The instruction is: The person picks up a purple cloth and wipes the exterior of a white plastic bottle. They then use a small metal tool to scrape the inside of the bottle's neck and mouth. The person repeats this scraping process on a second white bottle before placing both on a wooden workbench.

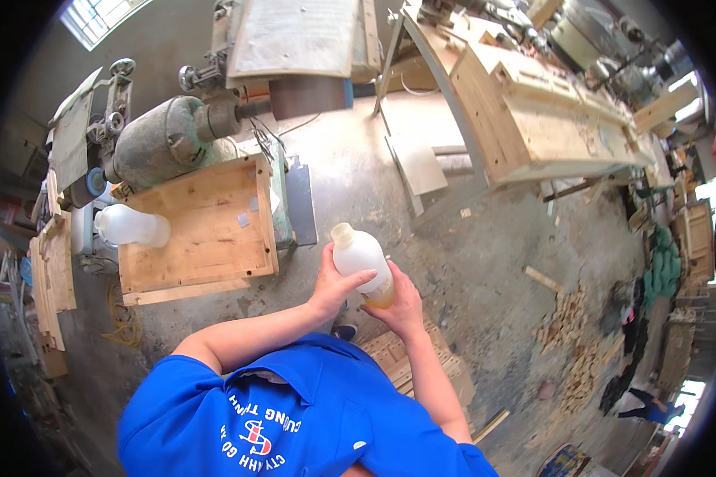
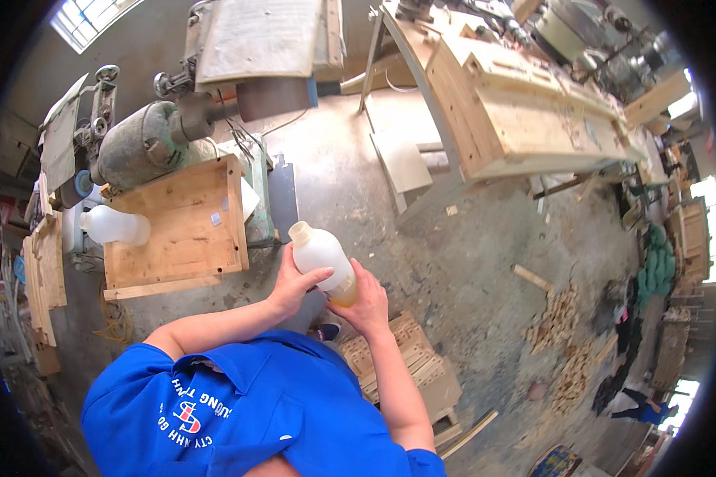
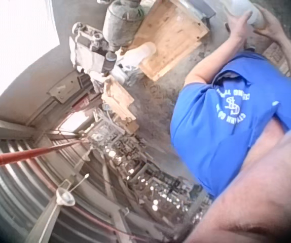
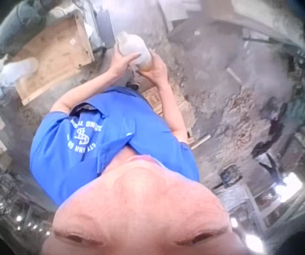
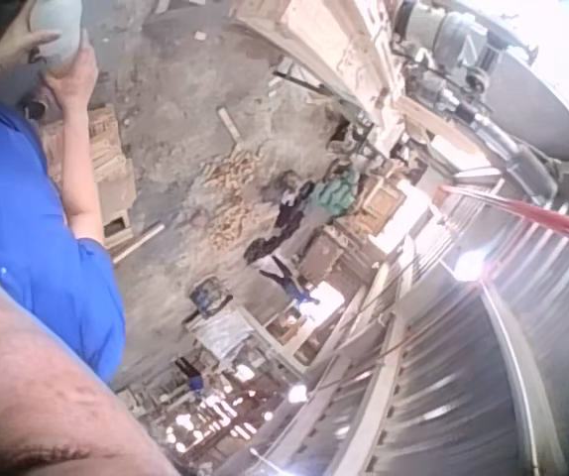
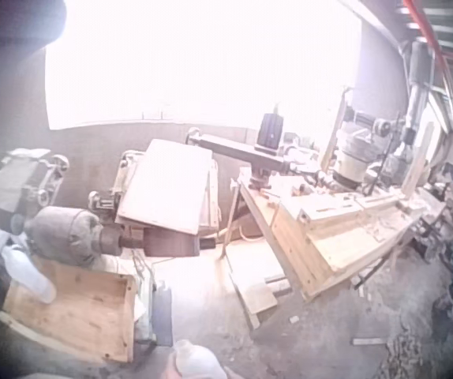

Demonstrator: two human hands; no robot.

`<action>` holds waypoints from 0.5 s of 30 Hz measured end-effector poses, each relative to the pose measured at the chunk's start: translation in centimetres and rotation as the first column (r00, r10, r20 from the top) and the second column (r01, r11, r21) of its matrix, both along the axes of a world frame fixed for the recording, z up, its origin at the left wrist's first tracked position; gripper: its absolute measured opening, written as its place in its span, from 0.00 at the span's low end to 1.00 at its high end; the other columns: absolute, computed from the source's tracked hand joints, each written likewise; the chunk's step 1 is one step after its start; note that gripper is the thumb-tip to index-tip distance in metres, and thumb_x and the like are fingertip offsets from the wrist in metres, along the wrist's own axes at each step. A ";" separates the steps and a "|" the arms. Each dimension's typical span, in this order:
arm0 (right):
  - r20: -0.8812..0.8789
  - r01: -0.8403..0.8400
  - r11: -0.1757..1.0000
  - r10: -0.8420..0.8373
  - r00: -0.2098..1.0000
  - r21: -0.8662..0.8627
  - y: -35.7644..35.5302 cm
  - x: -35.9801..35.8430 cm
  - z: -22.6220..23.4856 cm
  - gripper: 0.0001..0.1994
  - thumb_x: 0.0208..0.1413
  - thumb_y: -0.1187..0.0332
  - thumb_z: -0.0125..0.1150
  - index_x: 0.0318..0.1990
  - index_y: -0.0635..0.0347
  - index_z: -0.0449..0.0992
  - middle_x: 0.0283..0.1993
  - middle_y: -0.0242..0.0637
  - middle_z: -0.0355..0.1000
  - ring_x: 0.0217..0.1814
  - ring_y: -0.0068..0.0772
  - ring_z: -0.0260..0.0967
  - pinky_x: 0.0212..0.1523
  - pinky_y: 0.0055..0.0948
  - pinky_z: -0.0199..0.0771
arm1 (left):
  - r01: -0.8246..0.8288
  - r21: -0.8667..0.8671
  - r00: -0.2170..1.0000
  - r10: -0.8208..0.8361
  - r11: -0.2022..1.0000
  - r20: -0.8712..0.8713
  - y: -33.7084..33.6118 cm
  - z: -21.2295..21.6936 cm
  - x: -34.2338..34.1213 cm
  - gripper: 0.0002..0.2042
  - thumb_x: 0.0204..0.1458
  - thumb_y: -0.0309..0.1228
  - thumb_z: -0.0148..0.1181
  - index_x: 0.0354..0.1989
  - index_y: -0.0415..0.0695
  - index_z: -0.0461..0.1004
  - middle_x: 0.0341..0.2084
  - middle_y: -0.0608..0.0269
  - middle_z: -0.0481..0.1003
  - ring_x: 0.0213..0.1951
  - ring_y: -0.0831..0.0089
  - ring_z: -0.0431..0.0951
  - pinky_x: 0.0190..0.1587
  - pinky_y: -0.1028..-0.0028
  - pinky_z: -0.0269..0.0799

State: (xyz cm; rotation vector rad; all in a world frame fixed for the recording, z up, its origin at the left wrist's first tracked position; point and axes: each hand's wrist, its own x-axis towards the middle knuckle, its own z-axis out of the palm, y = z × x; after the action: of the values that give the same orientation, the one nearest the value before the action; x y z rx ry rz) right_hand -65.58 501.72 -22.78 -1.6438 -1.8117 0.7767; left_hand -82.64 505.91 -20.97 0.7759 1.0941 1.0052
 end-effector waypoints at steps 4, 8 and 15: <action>-0.376 -0.304 0.892 0.169 0.911 -0.335 7.1 2.1 2.7 0.46 0.33 0.61 0.75 0.63 0.56 0.58 0.56 0.41 0.68 0.59 0.39 0.65 0.58 0.37 0.65 | 0.090 -0.048 0.987 -0.082 0.995 0.134 4.6 0.6 -1.2 0.38 0.43 0.36 0.70 0.60 0.46 0.52 0.52 0.57 0.64 0.56 0.64 0.66 0.53 0.60 0.68; -0.409 -0.534 0.686 0.358 0.839 -0.495 14.5 4.3 5.3 0.46 0.34 0.63 0.74 0.64 0.57 0.57 0.57 0.44 0.66 0.60 0.36 0.63 0.60 0.35 0.63 | 0.134 -0.049 0.940 -0.111 0.990 0.324 8.1 1.1 -1.7 0.37 0.45 0.39 0.68 0.60 0.49 0.52 0.52 0.57 0.64 0.56 0.62 0.66 0.52 0.56 0.70; -0.467 -0.596 0.526 0.372 0.803 -0.606 23.4 5.0 4.3 0.47 0.35 0.59 0.76 0.65 0.60 0.57 0.59 0.41 0.65 0.63 0.35 0.60 0.62 0.34 0.58 | -0.103 -0.195 0.944 0.158 0.975 0.291 12.8 2.0 0.4 0.33 0.45 0.38 0.68 0.57 0.47 0.54 0.51 0.57 0.63 0.53 0.62 0.68 0.49 0.55 0.73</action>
State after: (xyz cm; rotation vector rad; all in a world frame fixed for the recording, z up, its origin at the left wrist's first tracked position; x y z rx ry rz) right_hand -60.54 525.12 -18.44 -1.2802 -1.8692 2.1349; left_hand -82.24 518.75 -18.98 0.3906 0.9585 1.0827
